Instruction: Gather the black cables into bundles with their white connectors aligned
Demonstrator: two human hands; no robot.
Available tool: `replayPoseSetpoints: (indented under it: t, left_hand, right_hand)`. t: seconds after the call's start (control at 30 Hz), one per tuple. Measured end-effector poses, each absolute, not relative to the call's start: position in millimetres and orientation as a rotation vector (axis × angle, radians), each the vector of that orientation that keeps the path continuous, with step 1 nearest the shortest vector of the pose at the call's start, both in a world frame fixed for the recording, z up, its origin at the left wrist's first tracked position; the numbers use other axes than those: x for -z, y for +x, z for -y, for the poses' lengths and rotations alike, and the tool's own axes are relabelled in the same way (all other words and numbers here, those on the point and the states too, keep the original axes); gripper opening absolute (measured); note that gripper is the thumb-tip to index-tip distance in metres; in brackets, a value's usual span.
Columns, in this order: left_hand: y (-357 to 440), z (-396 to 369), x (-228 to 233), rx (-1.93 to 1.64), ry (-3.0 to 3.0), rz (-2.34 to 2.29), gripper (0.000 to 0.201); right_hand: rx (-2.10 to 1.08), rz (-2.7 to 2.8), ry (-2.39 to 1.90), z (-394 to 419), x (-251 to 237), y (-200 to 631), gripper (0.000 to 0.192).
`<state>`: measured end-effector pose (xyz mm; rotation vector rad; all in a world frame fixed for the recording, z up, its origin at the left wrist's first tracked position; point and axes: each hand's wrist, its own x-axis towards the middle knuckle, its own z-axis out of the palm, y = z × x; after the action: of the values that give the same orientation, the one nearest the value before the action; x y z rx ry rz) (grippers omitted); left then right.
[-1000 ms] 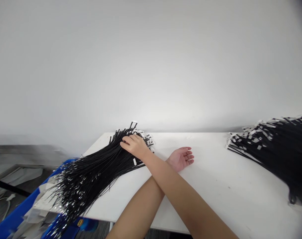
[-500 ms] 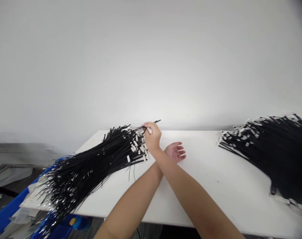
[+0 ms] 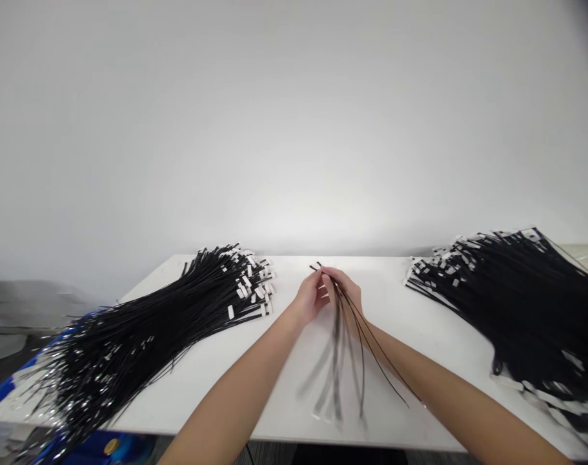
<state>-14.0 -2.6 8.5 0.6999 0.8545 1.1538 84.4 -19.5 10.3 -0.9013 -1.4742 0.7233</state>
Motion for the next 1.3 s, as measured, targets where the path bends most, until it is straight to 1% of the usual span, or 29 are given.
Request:
replayPoseSetpoints:
  t: [0.1,0.23,0.37,0.47,0.57,0.67,0.77,0.83,0.93,1.07,1.17,1.23,1.3]
  left_hand:
    - [-8.5,1.8,-2.1,-1.258,0.634,-0.786,0.022]
    - [-11.2,-1.8,-3.7,-1.285,0.635,-0.815,0.025]
    - [-19.1,-7.9,-6.4,-1.345,0.714,-0.951,0.027]
    - [-21.4,-10.1,-4.4,-1.323,0.812,-0.945,0.027]
    - [-18.7,-7.9,-2.5,-1.291,0.866,-0.923,0.028]
    - [-14.0,-3.6,-3.8,-1.268,0.836,-0.877,0.033]
    - [-10.0,0.4,-7.1,-1.23,0.806,-0.823,0.034]
    - [-8.0,2.7,-8.7,-1.2,0.834,-0.811,0.033]
    - [-5.6,5.3,-8.0,-1.178,0.886,-0.831,0.038]
    - [-5.3,6.2,-4.0,-1.192,0.954,-0.874,0.048]
    - [-8.1,5.3,-4.1,-1.174,1.0,-0.907,0.052]
    - [-11.0,4.4,-6.7,-1.119,1.009,-0.931,0.052]
    - [-15.0,3.3,-11.1,-1.034,1.014,-0.947,0.05]
  right_hand:
    - [-0.614,1.724,-0.953,19.6,1.1,108.2,0.028]
    - [-0.263,2.084,-0.844,12.4,4.4,121.2,0.023]
    - [-0.053,2.31,-0.73,11.6,4.5,124.9,0.022]
    - [0.026,2.334,-0.729,7.6,5.4,131.7,0.034]
    - [0.004,2.262,-0.76,-1.1,6.9,141.1,0.045]
    - [-0.136,2.143,-0.769,-6.7,7.2,144.9,0.044]
    - [-0.356,2.004,-0.829,-4.3,4.6,140.3,0.032]
    - [-0.534,1.883,-0.923,0.0,1.5,135.2,0.028]
    - [-0.84,1.683,-1.029,4.9,-3.8,129.8,0.029]
    - [-1.208,1.46,-1.076,4.0,-9.7,129.3,0.027]
    - [-1.48,1.24,-1.068,0.8,-13.3,132.0,0.027]
    - [-1.576,1.13,-1.07,-1.5,-14.9,135.4,0.025]
    - [-1.607,1.097,-1.119,-4.3,-15.3,140.7,0.023]
